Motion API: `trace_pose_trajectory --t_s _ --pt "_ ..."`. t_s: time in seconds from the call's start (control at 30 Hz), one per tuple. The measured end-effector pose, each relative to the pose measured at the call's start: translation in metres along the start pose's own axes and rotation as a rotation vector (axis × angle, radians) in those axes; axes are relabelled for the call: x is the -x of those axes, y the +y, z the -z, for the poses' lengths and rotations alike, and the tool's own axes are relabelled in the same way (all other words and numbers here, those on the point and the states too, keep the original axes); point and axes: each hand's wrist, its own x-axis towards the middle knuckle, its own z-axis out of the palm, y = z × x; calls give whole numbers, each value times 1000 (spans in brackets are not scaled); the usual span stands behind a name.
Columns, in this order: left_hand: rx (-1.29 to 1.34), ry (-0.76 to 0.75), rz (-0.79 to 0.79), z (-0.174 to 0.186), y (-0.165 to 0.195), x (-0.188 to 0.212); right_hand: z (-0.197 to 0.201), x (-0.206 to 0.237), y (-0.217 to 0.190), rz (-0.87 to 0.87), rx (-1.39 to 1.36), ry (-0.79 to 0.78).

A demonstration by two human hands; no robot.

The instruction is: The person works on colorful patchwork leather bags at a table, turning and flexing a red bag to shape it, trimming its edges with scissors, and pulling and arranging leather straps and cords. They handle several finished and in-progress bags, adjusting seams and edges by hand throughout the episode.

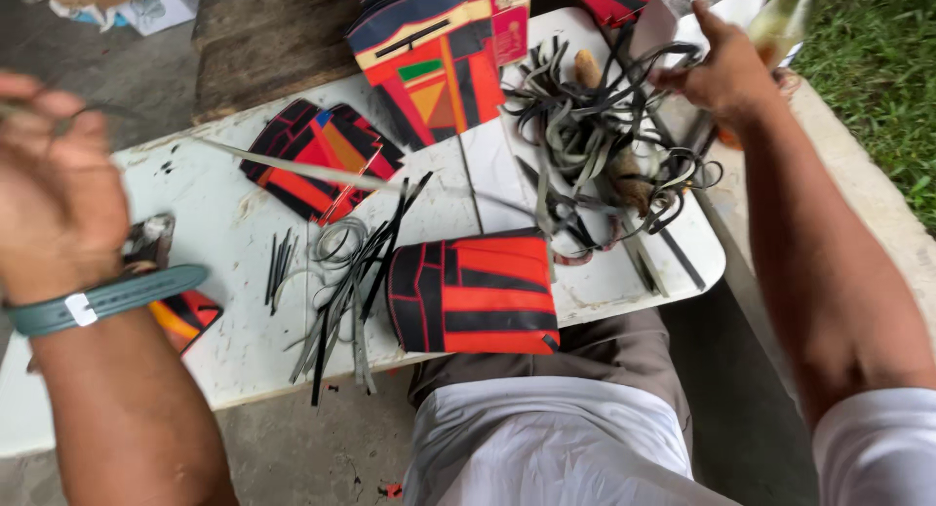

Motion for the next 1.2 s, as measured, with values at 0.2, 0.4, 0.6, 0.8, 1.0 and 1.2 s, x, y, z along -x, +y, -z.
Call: trace_pose_trajectory --t_s 0.2,0.4,0.6,0.8,1.0,1.2 --pt "39 -196 -88 -107 38 36 -28 98 -80 427 244 -415" --pt "44 -256 -161 -128 88 74 -122 129 -42 398 491 -691" --pt "69 -368 -226 -133 97 134 -63 67 -8 162 559 -287" --pt "126 -447 -227 -158 109 193 -13 111 -55 444 617 -159" --pt "50 -506 -16 -179 80 222 -110 166 -40 573 601 -402" --pt "32 -398 147 -176 48 222 -124 115 -5 298 491 -502"
